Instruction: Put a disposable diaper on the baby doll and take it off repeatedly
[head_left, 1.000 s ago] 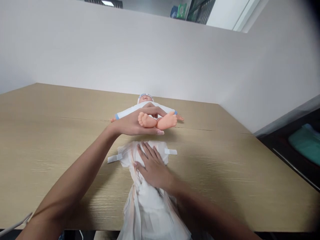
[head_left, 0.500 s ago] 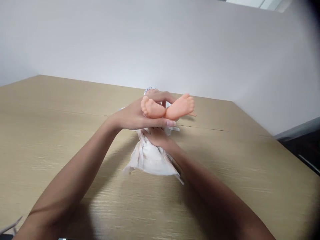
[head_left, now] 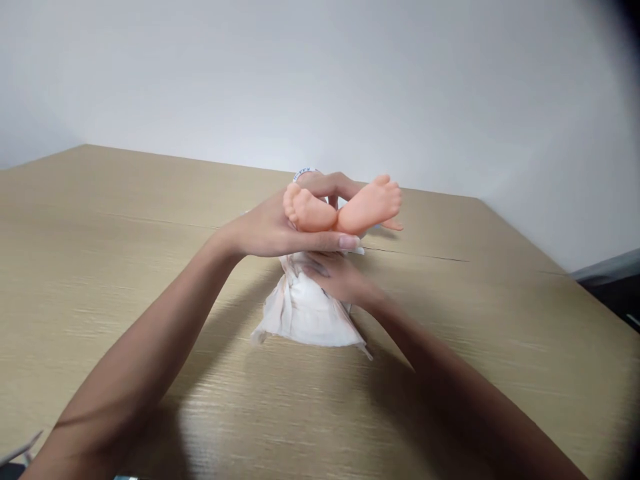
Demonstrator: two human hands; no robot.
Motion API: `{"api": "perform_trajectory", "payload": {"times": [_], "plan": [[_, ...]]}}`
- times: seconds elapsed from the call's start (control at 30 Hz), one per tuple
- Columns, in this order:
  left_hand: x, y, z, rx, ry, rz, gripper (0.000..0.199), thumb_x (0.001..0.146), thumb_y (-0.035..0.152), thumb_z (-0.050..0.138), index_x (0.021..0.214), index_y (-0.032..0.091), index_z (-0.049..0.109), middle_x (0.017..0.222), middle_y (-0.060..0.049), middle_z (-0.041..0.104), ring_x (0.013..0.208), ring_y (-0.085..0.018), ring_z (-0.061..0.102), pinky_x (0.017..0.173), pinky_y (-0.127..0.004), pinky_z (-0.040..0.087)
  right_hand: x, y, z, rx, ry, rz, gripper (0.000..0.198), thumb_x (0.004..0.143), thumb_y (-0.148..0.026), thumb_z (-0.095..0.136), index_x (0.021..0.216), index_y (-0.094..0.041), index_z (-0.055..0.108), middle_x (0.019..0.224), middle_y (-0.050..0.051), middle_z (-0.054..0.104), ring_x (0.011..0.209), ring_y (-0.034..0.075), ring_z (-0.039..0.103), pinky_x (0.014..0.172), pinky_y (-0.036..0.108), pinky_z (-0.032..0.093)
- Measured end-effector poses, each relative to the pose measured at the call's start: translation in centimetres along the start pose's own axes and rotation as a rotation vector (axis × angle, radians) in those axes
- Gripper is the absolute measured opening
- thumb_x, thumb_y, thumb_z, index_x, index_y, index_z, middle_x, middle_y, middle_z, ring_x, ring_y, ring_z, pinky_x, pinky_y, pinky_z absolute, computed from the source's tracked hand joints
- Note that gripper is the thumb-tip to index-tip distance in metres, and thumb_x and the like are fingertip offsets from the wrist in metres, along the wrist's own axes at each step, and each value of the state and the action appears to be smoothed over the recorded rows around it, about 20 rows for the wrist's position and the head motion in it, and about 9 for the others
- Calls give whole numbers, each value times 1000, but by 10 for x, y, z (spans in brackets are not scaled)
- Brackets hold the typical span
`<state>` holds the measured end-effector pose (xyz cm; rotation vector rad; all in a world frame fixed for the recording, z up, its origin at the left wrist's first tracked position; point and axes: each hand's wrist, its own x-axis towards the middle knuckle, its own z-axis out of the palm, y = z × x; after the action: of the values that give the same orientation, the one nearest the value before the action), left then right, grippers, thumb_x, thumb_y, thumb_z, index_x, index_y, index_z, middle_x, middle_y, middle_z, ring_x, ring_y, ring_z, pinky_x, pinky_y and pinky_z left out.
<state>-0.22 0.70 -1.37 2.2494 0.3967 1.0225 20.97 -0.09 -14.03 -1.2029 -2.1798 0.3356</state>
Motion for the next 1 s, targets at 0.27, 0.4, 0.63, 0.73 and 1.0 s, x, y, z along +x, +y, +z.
{"api": "perform_trajectory", "payload": {"times": [0.27, 0.4, 0.63, 0.73, 1.0], "plan": [[-15, 10, 24, 43, -150, -46, 40, 91, 44, 87, 123, 24, 74, 127, -8, 75, 125, -28, 65, 110, -43, 51, -63, -23, -43, 55, 374, 54, 71, 92, -48, 83, 149, -23, 48, 149, 18, 65, 137, 35, 65, 114, 56, 55], [-33, 12, 40, 33, -131, -26, 42, 90, 43, 88, 127, 29, 73, 143, -8, 69, 139, -30, 59, 121, -48, 46, -63, -32, -50, 212, 243, -60, 65, 100, -36, 72, 159, -29, 45, 160, 12, 60, 145, 32, 61, 119, 53, 54], [-98, 8, 18, 161, -208, -280, 51, 91, 44, 85, 138, 30, 68, 143, -7, 70, 137, -34, 62, 117, -52, 50, -79, 7, -74, 152, 73, -229, 45, 96, -16, 67, 139, -30, 69, 144, 7, 73, 136, 32, 68, 120, 51, 54], [-129, -10, 12, 178, -276, -222, 41, 94, 23, 76, 134, 31, 69, 154, -8, 65, 153, -36, 51, 126, -60, 42, -93, 25, -74, -43, -27, -380, 46, 94, -10, 57, 133, -28, 71, 144, 9, 73, 140, 32, 66, 117, 53, 55], [-167, -45, 25, 267, -302, -114, 68, 90, 2, 65, 150, 34, 61, 167, -8, 56, 161, -32, 42, 128, -62, 44, -110, 44, -57, -145, -96, -413, 51, 101, -6, 47, 138, -29, 72, 149, 8, 72, 150, 27, 60, 121, 52, 54]]}}
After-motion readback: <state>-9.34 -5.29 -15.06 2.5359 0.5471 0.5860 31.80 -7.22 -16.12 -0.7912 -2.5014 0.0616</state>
